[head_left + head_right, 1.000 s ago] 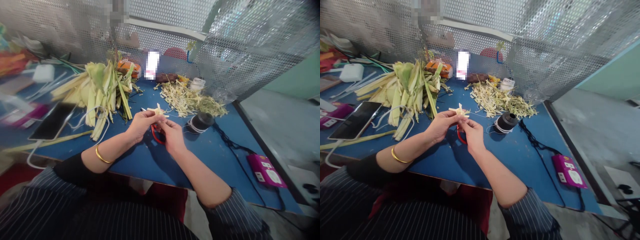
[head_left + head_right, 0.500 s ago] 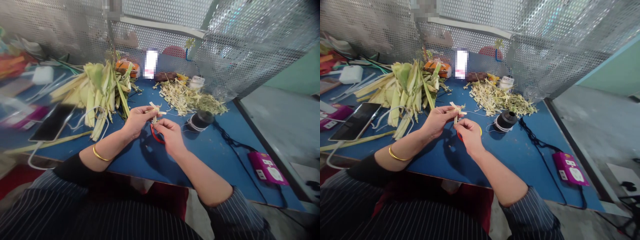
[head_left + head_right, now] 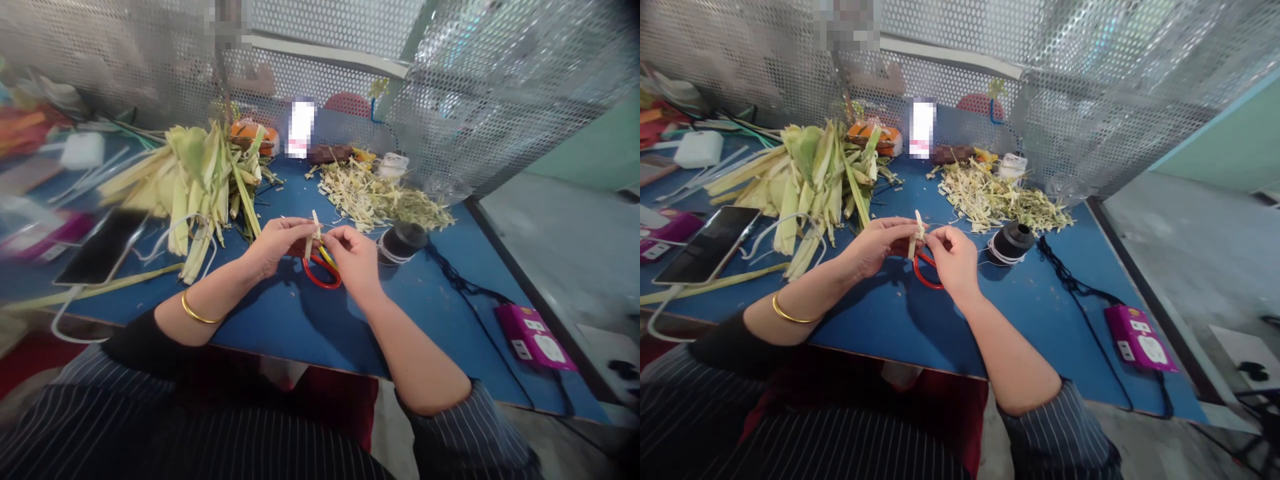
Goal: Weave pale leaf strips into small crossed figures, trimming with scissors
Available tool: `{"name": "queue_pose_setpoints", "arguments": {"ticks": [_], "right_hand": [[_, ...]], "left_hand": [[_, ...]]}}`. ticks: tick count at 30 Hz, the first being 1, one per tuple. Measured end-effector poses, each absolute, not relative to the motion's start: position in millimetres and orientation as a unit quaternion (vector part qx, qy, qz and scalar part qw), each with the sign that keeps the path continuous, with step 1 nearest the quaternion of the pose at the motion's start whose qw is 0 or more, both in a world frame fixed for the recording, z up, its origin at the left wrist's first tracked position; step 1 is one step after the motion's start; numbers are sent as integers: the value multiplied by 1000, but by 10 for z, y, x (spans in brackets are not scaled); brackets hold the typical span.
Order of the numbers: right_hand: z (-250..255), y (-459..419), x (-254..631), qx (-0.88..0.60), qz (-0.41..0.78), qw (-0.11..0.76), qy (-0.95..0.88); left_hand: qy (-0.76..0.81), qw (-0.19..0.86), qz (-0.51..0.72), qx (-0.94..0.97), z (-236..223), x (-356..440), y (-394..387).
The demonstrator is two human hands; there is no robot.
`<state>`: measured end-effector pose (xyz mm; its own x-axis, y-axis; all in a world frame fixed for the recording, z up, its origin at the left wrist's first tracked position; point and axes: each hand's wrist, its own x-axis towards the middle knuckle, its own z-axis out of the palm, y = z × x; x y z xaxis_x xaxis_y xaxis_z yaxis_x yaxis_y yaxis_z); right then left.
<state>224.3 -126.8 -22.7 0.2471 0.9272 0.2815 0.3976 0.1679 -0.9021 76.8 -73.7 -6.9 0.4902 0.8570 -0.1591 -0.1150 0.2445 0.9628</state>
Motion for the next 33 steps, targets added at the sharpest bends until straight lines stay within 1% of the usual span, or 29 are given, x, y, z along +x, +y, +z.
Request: {"name": "queue_pose_setpoints", "arguments": {"ticks": [4, 10, 14, 19, 22, 24, 26, 33], "right_hand": [[-252, -1266, 2239, -597, 254, 507, -567], [-265, -1254, 2281, -619, 184, 508, -571], [-263, -1230, 2311, -611, 226, 500, -571], [-233, -1211, 2291, -566, 337, 551, -511], [-227, -1201, 2274, -539, 389, 589, -460], [-241, -1192, 2265, -531, 394, 621, -422], [-269, -1182, 2252, -527, 391, 635, -407], [-394, -1156, 2202, -519, 359, 656, -415]], "left_hand": [[361, 671, 341, 551, -131, 777, -724], [347, 671, 328, 567, -171, 770, -680], [350, 676, 314, 568, -165, 752, -663], [355, 681, 264, 584, -143, 756, -701], [352, 723, 249, 540, -164, 770, -708], [354, 767, 246, 475, -193, 783, -705], [357, 791, 239, 435, -219, 802, -711], [372, 713, 251, 539, -223, 872, -805]]}}
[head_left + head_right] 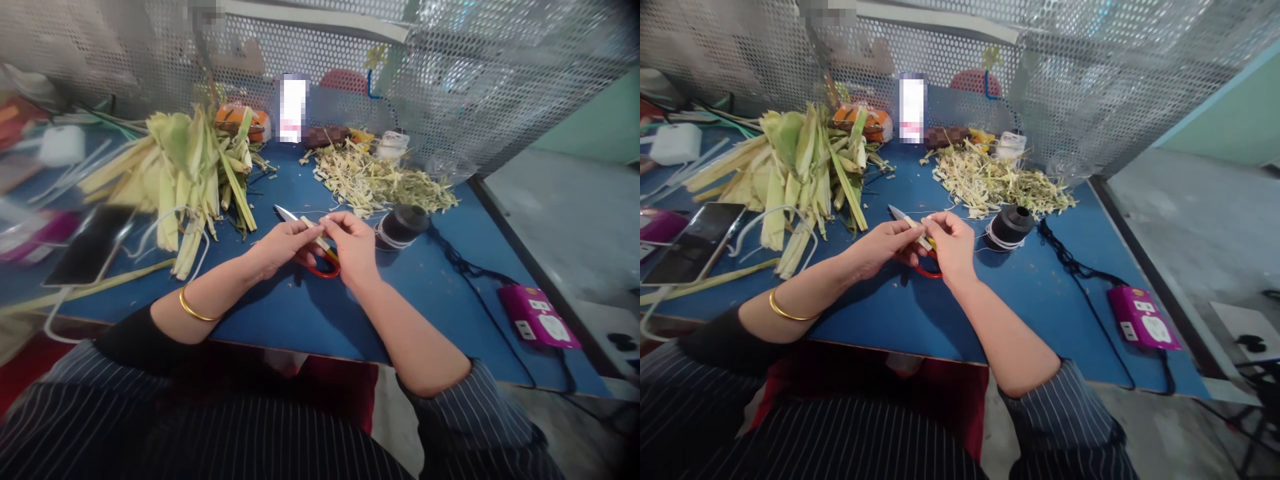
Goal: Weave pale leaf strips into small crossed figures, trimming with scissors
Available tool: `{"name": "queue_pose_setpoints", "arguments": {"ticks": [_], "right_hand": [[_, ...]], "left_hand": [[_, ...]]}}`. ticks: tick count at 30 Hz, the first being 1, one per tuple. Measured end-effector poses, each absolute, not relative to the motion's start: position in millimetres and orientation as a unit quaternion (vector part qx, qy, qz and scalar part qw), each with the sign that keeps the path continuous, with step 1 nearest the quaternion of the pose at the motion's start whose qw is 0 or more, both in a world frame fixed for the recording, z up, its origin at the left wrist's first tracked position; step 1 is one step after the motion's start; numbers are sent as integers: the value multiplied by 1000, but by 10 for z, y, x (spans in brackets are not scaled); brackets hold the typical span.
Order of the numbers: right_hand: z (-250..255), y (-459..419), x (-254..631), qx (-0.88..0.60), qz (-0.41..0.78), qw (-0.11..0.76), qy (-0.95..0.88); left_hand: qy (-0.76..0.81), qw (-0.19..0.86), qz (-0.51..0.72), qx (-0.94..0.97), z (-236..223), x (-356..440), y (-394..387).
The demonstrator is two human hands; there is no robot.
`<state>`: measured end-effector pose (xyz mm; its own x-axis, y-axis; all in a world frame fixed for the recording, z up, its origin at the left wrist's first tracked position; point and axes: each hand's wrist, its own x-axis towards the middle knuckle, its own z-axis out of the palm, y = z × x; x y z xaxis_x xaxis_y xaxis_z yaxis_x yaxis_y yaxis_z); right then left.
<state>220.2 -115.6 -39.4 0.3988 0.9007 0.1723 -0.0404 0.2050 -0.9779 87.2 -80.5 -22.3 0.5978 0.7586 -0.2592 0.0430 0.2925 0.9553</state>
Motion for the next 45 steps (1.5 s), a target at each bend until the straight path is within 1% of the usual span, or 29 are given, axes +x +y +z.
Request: {"name": "queue_pose_setpoints", "arguments": {"ticks": [5, 12, 15, 17, 20, 22, 24, 30, 36, 41, 45], "right_hand": [[-403, -1162, 2199, -527, 373, 649, -402], [-393, -1146, 2226, -545, 356, 668, -362], [-392, -1134, 2257, -548, 351, 661, -375], [-373, -1134, 2290, -560, 341, 633, -411], [-315, -1155, 2331, -572, 318, 563, -506], [-273, -1181, 2333, -568, 328, 508, -558], [-240, -1206, 2314, -565, 352, 482, -569], [-208, -1223, 2255, -569, 400, 536, -478], [-286, -1228, 2175, -531, 437, 601, -407], [-330, -1223, 2162, -549, 416, 604, -400], [-293, -1171, 2277, -546, 364, 613, -440]], "left_hand": [[360, 699, 269, 556, -235, 872, -802], [319, 698, 228, 599, -184, 841, -795], [316, 696, 222, 605, -173, 831, -789], [317, 692, 220, 610, -179, 824, -783], [316, 680, 198, 631, -196, 813, -779], [318, 668, 181, 648, -202, 807, -779], [321, 658, 170, 660, -203, 801, -780], [318, 660, 184, 655, -183, 813, -799], [330, 584, 197, 715, -162, 838, -841], [311, 565, 172, 745, -190, 836, -863], [318, 622, 218, 681, -167, 845, -854]]}}
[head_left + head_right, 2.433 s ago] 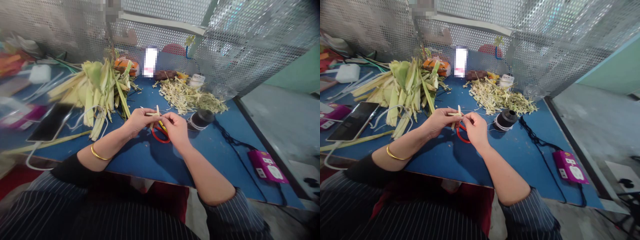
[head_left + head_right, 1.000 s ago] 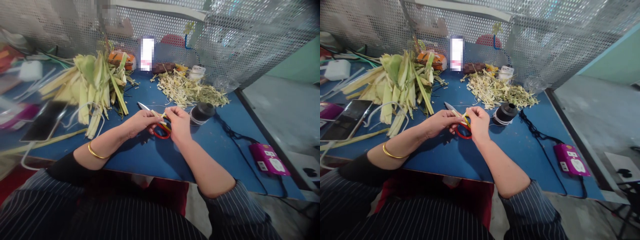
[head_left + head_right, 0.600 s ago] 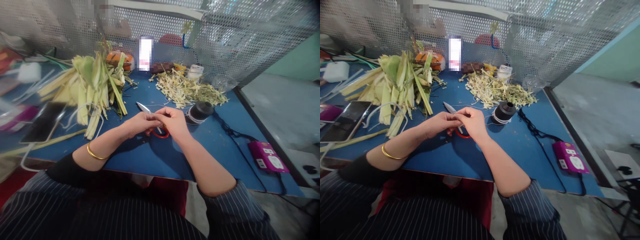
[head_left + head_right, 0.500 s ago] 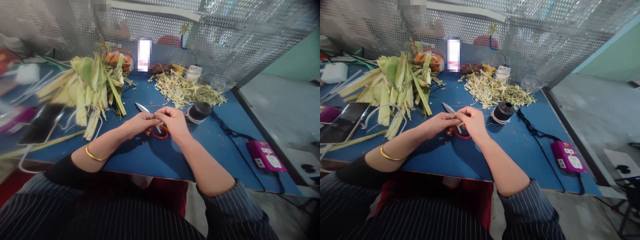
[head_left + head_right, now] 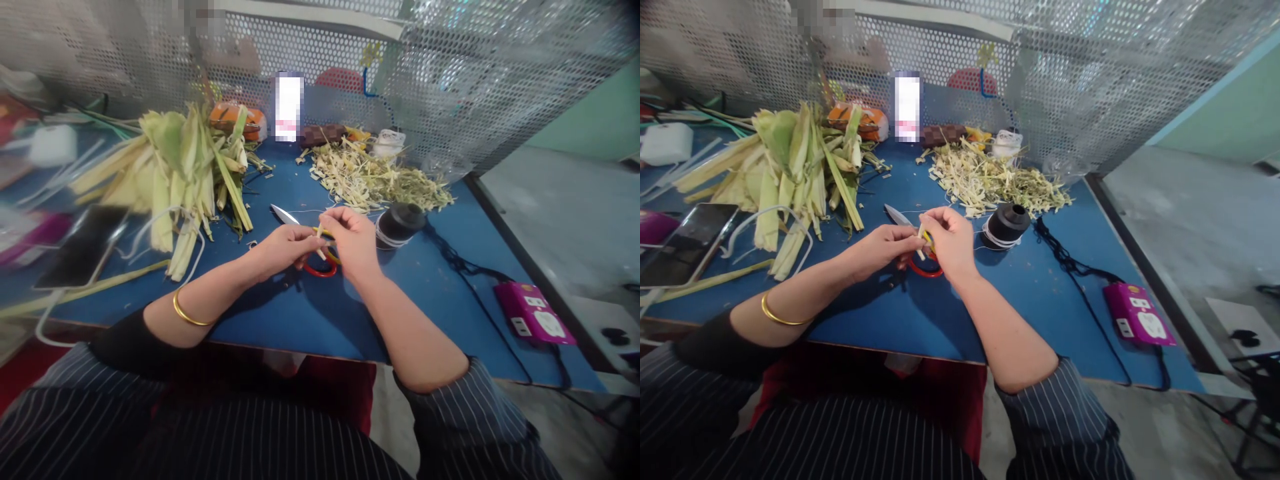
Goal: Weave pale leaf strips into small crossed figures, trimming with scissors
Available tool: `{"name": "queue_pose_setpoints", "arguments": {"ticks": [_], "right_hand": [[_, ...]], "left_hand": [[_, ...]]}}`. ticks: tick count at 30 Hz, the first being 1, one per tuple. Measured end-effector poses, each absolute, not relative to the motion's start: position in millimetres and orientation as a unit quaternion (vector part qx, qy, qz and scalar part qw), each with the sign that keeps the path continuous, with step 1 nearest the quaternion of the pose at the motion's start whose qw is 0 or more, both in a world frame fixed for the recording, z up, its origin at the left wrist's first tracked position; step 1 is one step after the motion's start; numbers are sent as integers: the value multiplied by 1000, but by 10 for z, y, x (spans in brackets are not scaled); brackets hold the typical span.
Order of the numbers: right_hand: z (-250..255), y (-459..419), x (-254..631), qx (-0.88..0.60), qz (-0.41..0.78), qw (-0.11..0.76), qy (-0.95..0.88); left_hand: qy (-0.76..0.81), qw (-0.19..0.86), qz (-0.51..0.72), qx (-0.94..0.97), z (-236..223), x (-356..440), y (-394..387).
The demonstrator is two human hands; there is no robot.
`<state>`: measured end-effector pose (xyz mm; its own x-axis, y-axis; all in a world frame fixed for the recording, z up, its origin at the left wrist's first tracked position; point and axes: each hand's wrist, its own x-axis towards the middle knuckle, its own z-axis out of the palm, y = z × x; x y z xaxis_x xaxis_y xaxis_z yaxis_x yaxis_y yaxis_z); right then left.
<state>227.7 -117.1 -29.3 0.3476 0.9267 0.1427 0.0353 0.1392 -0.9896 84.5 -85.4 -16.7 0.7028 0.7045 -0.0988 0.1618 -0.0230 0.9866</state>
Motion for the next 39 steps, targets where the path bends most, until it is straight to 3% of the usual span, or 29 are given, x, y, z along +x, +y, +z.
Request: {"name": "queue_pose_setpoints", "arguments": {"ticks": [5, 13, 21, 28, 34, 39], "right_hand": [[-264, -1134, 2366, -583, 342, 605, -421], [-293, -1138, 2326, -554, 399, 587, -435], [-314, -1139, 2334, -585, 291, 588, -477], [-235, -1153, 2407, -580, 130, 657, -463], [-262, -1275, 2191, -570, 317, 559, -512], [-285, -1294, 2133, -555, 330, 542, -537]], "left_hand": [[352, 704, 256, 561, -194, 848, -769], [389, 655, 233, 604, -223, 824, -774], [342, 643, 221, 649, -145, 817, -836], [301, 755, 310, 494, -149, 826, -765], [258, 750, 405, 455, -136, 830, -744], [259, 758, 413, 434, -148, 848, -772]]}}
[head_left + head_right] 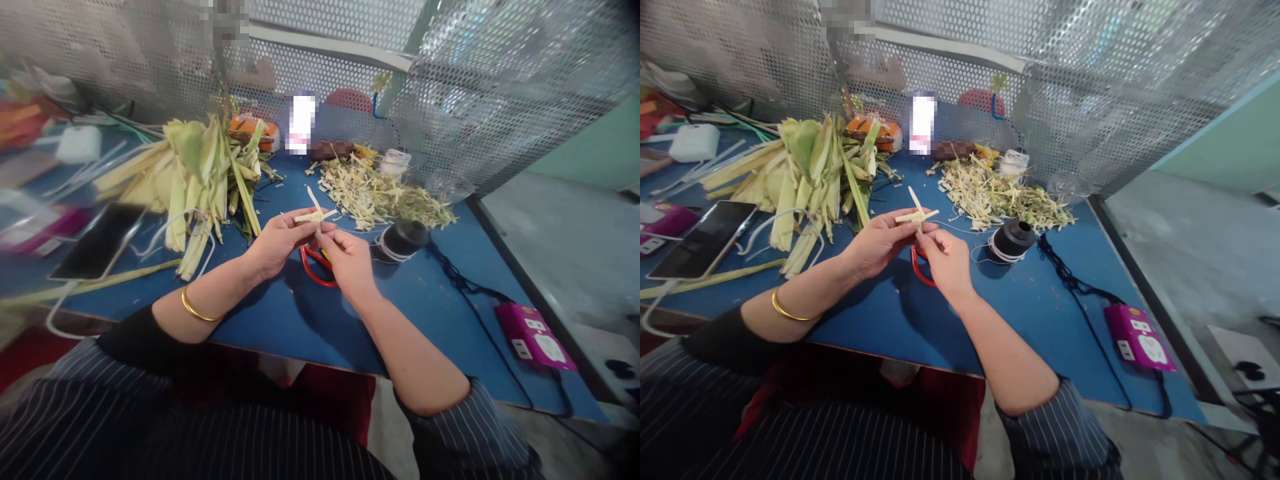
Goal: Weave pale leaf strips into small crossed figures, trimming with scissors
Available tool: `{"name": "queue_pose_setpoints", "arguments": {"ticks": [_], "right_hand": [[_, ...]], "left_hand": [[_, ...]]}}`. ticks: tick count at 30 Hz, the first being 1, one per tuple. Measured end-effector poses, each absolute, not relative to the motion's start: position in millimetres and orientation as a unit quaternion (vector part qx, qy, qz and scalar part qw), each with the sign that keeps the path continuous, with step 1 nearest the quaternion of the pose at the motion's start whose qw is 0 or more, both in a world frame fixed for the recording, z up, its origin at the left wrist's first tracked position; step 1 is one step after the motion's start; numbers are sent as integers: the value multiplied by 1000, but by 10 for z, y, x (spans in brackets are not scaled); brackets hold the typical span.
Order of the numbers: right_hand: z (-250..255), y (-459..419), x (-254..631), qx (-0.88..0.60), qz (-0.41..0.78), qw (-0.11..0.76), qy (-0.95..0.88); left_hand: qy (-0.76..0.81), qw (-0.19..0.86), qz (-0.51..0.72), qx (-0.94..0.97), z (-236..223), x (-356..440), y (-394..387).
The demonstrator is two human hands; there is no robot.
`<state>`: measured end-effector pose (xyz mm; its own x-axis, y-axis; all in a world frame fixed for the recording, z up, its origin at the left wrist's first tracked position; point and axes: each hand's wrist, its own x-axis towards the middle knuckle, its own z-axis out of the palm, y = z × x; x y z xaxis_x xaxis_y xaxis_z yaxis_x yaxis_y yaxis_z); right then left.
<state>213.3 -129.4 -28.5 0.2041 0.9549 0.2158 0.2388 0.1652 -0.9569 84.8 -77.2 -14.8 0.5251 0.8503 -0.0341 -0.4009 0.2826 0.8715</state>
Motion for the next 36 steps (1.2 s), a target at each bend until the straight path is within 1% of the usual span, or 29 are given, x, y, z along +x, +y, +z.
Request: {"name": "queue_pose_setpoints", "arguments": {"ticks": [7, 10, 13, 15, 16, 18, 21, 27, 32, 36], "right_hand": [[-247, -1317, 2147, -541, 319, 504, -593], [-219, -1332, 2153, -557, 290, 498, -598], [-215, -1304, 2194, -579, 267, 554, -535], [-227, -1267, 2236, -569, 287, 597, -488], [-234, -1249, 2256, -560, 305, 602, -481], [-245, -1227, 2287, -548, 333, 579, -503], [-239, -1229, 2299, -544, 337, 538, -549], [-216, -1264, 2230, -540, 354, 535, -545], [-218, -1297, 2217, -556, 304, 512, -580], [-178, -1335, 2222, -561, 281, 519, -580]], "left_hand": [[306, 741, 431, 415, -144, 847, -760], [307, 742, 423, 419, -129, 831, -743], [313, 742, 410, 429, -101, 807, -737], [314, 743, 391, 443, -87, 794, -743], [313, 743, 379, 453, -83, 789, -748], [310, 742, 360, 474, -79, 783, -755], [315, 737, 345, 488, -84, 780, -751], [314, 722, 337, 517, -168, 801, -736], [336, 658, 361, 570, -180, 838, -746], [316, 642, 346, 606, -115, 827, -723]]}}
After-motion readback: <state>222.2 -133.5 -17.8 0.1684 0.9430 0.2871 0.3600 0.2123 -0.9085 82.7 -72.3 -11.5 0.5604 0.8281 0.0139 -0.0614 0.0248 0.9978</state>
